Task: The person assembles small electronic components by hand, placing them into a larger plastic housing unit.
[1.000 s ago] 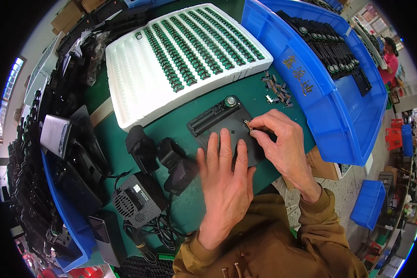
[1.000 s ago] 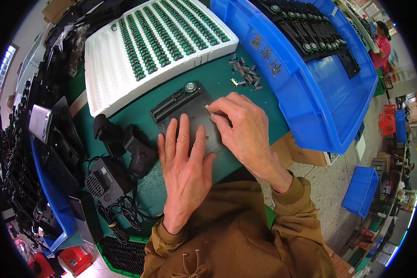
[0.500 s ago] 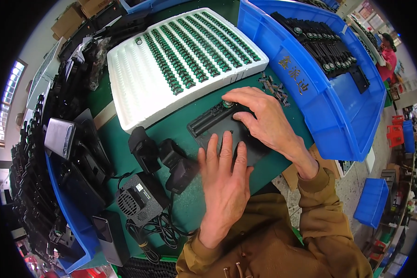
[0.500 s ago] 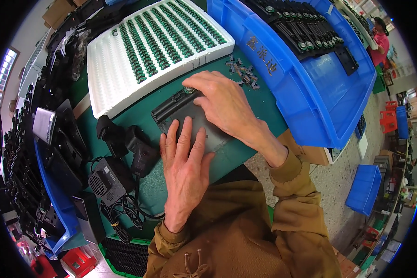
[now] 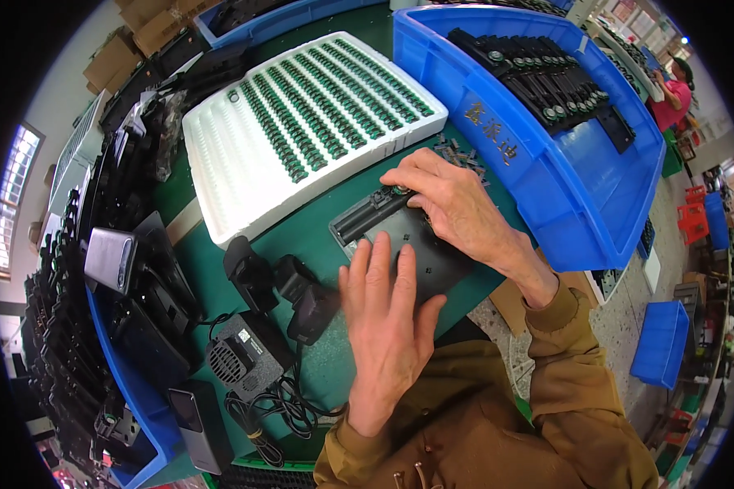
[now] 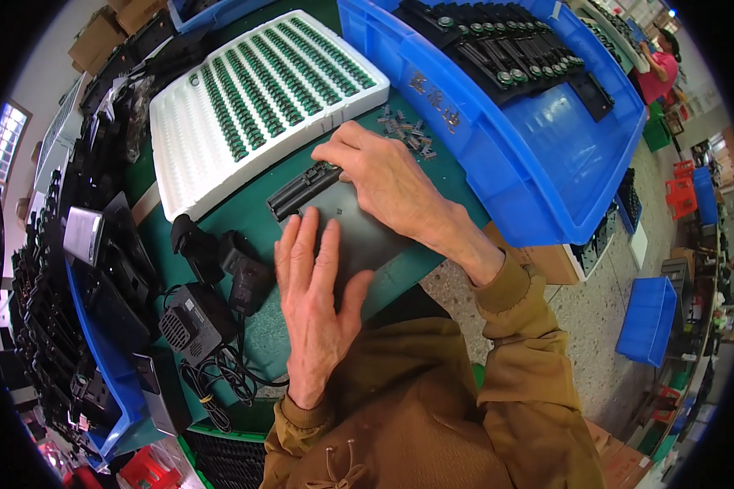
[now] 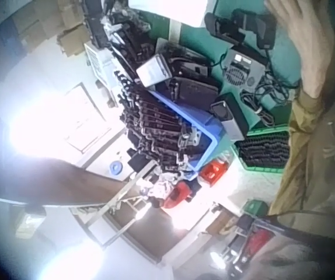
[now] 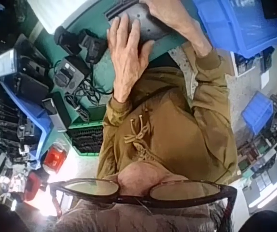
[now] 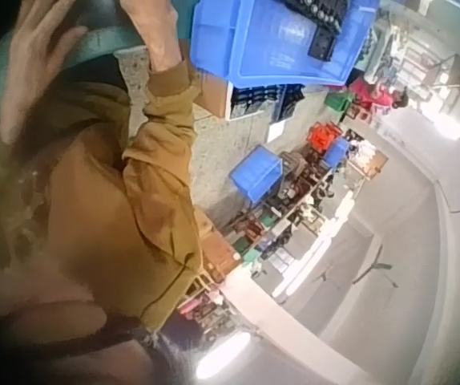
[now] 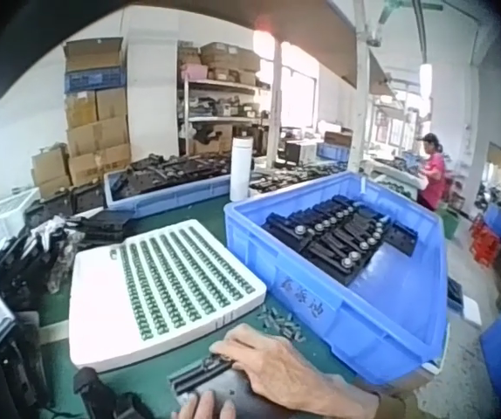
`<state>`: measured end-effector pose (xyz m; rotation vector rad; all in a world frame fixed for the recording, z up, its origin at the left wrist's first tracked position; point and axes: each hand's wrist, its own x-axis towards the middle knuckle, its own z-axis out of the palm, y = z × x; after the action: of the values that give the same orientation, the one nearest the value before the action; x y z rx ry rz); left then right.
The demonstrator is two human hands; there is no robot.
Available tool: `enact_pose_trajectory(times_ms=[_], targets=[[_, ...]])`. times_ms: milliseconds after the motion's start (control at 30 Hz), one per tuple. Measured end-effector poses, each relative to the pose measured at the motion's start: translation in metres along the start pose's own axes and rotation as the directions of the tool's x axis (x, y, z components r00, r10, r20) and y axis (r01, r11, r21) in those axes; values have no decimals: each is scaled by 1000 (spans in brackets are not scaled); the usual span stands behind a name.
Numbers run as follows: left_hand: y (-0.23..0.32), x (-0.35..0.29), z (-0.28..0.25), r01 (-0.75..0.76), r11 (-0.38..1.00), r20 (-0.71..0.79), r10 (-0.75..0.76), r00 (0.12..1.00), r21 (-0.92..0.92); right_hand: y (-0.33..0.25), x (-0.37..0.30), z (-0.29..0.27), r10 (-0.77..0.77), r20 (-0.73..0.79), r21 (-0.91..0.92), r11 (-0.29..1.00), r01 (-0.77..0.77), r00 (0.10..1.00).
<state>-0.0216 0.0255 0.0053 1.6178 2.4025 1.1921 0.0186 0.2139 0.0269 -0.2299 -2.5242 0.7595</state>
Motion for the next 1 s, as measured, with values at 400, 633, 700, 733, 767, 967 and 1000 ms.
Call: enact_pose_trajectory(times_ms=[400,633,700,733,767,967,1000], targets=[[9,-1,-6,-67,975,-217,21,976,-211,-60,-55,-77,91,-155,-296,946,-135,984],[14,-6,-4,-22,978,-227,-26,974,-207,-89,-73,-154,107,-207,-341,924,-174,972],[11,-7,-5,21,983,-195,-57,979,-183,-74,-67,-185,84,-268,-400,896,-190,960],[9,-7,-7,33,983,-186,-67,980,-179,-58,-61,-200,41,-292,-450,876,-175,956],[9,-6,-7,25,983,-184,-59,981,-184,-39,-59,-218,4,-313,-508,845,-170,950],[23,-3,-5,121,978,-111,-141,984,-168,81,-61,-331,65,-530,-751,428,-503,846],[22,-2,-5,125,980,-116,-144,983,-153,108,-62,-345,68,-533,-746,434,-506,844]])
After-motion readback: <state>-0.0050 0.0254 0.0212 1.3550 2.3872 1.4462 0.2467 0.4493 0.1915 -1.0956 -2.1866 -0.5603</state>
